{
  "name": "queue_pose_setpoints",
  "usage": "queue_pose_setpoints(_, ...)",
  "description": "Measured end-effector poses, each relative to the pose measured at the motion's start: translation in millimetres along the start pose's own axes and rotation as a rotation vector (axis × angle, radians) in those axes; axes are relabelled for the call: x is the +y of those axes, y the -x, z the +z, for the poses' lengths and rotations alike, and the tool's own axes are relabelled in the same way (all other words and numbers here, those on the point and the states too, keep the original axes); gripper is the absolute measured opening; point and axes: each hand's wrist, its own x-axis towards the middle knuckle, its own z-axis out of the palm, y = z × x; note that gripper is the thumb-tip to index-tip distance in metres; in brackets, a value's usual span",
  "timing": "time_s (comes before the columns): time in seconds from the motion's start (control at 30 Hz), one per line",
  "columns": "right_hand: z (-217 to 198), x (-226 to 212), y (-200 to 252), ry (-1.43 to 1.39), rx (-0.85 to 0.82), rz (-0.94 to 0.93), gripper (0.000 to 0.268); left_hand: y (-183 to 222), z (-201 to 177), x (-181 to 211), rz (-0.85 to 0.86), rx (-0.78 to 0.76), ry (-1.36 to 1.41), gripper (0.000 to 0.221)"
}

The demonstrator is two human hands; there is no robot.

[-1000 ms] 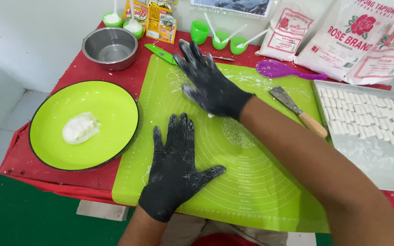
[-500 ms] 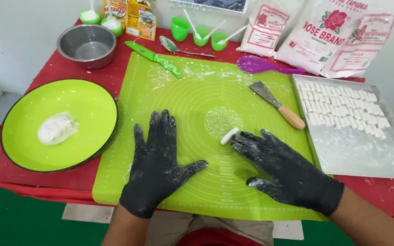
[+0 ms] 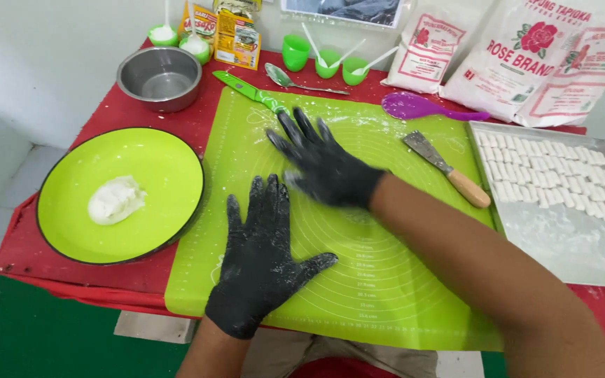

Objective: The person is rolling small pieces of white dough into balls using their hands and organizing them on a tray with a metal scraper.

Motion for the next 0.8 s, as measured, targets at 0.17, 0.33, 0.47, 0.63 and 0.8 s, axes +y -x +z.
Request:
queue_pose_setpoints(0.17, 0, 28, -69, -0.177, 0.227, -0.023, 0.070, -1, -4, 2, -0.035, -0.046, 0.003, 0.122)
queue_pose_setpoints(0.33, -12, 19, -42, -0.199, 0.340, -0.088, 0.074, -3, -4, 0, -0.051, -0.068, 0.032, 0.123)
queue_pose_setpoints(0.47, -8, -11, 22, 0.041, -0.032, -0.013, 0.078, 0, -1, 1, -0.016, -0.004, 0.025, 0.119)
queue_pose_setpoints(0.63, -43, -41, 105, -0.115, -0.134, 0.067, 0.082, -1, -2, 2, -0.020, -0.034, -0.012, 0.120)
queue_pose_setpoints(0.8, -60, -62, 171, -0.132, -0.107, 0.087, 0.088, -4, -5, 3, 0.001, -0.014, -0.034, 0.121)
